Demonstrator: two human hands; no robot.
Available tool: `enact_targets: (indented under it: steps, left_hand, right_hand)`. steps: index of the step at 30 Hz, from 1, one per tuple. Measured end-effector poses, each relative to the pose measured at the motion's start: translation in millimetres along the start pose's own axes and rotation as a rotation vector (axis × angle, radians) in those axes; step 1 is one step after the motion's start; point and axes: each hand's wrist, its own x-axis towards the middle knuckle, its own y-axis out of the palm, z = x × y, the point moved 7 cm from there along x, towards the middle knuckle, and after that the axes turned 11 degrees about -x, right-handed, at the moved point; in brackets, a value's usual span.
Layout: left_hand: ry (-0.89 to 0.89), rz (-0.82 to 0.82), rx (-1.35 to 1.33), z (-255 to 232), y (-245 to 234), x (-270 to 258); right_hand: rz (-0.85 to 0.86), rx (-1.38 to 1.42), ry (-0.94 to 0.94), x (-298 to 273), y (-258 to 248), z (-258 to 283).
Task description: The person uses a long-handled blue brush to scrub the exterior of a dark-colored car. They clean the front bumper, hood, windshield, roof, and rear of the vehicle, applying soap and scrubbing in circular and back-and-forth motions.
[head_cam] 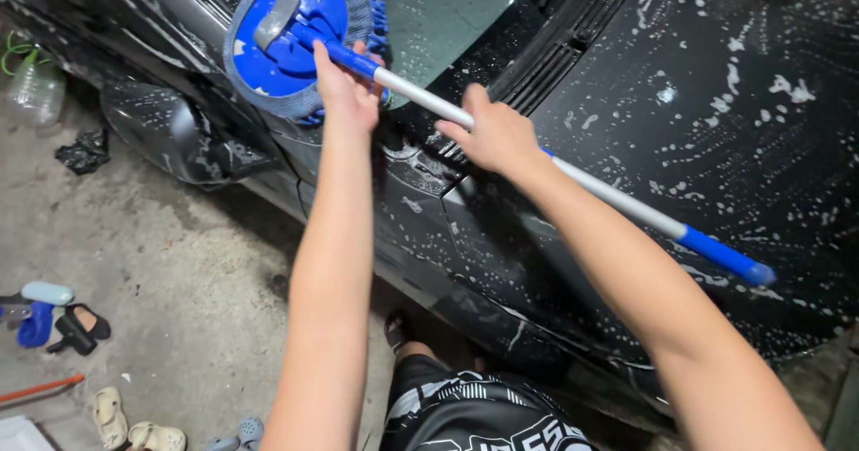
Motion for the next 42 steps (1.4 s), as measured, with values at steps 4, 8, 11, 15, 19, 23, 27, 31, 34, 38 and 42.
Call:
enact_targets:
  steps: [4,8,11,15,19,23,27,31,34,38,42]
  left_hand:
    - [0.027,0.185,0.04,-11,-7,38]
    - [0.04,0.251,0.007,-4,-14,49]
    - [-0.002,0.271,0.023,-7,-14,49]
    - [0.01,0.275,0.053,-4,-12,43]
    - [0.044,0.288,0.023,-2,-8,38]
    - [0.069,0.279,-0.035,5,-5,38]
    - [0.077,0.26,-0.09,7,-8,36]
    - [0.097,0.359,-0.097,4,-1,30]
    - [0.117,0.313,-0.019,4,-2,26]
    - [0.097,0.282,-0.053,2,-4,22]
    - [0.059,0.376,-0.127,3,5,19]
  right_hand:
    - [-0.221,-0.033,-0.161,27,2,64]
    - [-0.379,-0.224,-0.235,56,16,102]
    - [-0.392,-0.231,-0.258,79,38,105]
    - [0.089,0.44,-0.28,117,69,83]
    - [0.304,0.504,-0.131,120,70,80]
    - [-0.061,-0.03,-0.179,99,51,102]
    - [-0.101,-0.067,-0.165,111,73,98]
    - [0.183,0.434,-0.307,153,101,86]
    - [0.737,0.802,0.083,148,134,66]
    - [0.478,0.698,0.013,133,118,75]
    - [-0.351,0.042,-0.251,112,66,99]
